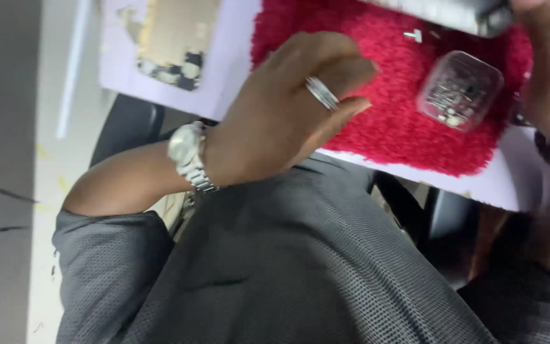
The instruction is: Removing internal screws and extracting the motherboard from a mobile phone chassis using a precision screwdriver.
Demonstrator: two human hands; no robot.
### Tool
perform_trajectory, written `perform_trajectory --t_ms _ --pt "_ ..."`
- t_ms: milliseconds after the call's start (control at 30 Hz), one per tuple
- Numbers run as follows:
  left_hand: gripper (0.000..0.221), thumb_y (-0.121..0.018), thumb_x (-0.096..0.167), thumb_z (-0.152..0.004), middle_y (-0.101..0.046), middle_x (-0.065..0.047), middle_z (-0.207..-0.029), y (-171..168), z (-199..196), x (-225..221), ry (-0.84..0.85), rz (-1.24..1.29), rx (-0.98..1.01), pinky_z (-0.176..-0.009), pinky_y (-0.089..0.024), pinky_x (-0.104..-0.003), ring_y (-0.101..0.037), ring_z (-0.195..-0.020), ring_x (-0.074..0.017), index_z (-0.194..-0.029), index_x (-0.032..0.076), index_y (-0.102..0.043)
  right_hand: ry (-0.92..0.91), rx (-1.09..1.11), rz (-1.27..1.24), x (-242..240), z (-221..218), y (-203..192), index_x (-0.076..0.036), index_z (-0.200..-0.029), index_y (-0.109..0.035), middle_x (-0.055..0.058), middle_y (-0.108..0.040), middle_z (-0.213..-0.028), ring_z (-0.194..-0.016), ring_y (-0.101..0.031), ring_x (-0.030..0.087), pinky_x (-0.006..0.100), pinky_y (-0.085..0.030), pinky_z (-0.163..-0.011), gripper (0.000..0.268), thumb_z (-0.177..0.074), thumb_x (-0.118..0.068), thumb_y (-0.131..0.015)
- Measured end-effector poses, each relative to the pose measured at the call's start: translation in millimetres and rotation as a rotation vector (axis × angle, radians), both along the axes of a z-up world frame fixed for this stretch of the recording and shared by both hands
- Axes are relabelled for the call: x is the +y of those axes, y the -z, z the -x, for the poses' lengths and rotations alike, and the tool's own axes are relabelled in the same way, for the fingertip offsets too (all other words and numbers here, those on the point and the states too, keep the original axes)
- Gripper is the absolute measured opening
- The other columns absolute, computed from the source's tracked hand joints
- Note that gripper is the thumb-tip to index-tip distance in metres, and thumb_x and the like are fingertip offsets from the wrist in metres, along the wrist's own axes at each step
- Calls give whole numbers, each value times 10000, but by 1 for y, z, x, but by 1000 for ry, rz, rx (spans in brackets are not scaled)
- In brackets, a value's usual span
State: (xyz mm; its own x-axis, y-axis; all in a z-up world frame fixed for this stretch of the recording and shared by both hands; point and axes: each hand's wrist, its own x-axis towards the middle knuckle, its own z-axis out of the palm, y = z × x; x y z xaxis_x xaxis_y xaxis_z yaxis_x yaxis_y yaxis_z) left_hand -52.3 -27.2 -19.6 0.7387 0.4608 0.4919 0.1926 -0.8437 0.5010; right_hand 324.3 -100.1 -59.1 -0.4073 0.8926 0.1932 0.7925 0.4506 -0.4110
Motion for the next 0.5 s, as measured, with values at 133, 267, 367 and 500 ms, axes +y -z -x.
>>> perform_trajectory --t_ms 133,267,367,500 --pt "394 -705 247 -1079 -616 -129 -1060 -4 14 -4 -74 614 -173 -853 -622 -325 -704 -953 -241 -1271 17 -449 356 870 652 9 122 -78 -163 -1638 -476 28 -574 -1649 -1639 -552 210 352 -405 -1424 637 -1162 -581 -421" --pt "405 -626 403 -1012 -806 -157 -1162 5 21 11 37 837 -206 -811 -719 -286 -866 -998 -233 -1111 19 -705 214 686 403 15 139 -82 9 -1688 -366 211 -467 -1715 -1669 -497 361 451 -401 -1490 714 -1205 -513 -426" --pt "411 -586 437 -1028 -703 -89 -1075 5 24 12 84 822 -175 -719 -617 -295 -728 -871 -199 -1153 52 -654 263 561 293 11 132 -78 91 -1727 -337 343 -475 -1674 -1557 -507 443 487 -397 -1381 567 -1251 -191 -461" --pt "383 -562 291 -1160 -467 -191 -1442 25 29 10 5 667 -210 -1156 -552 -475 -600 -1335 -366 -1420 15 -512 246 379 229 7 126 -81 251 -1691 -474 389 -611 -1536 -1395 -616 454 498 -480 -1236 542 -1254 -36 -617"
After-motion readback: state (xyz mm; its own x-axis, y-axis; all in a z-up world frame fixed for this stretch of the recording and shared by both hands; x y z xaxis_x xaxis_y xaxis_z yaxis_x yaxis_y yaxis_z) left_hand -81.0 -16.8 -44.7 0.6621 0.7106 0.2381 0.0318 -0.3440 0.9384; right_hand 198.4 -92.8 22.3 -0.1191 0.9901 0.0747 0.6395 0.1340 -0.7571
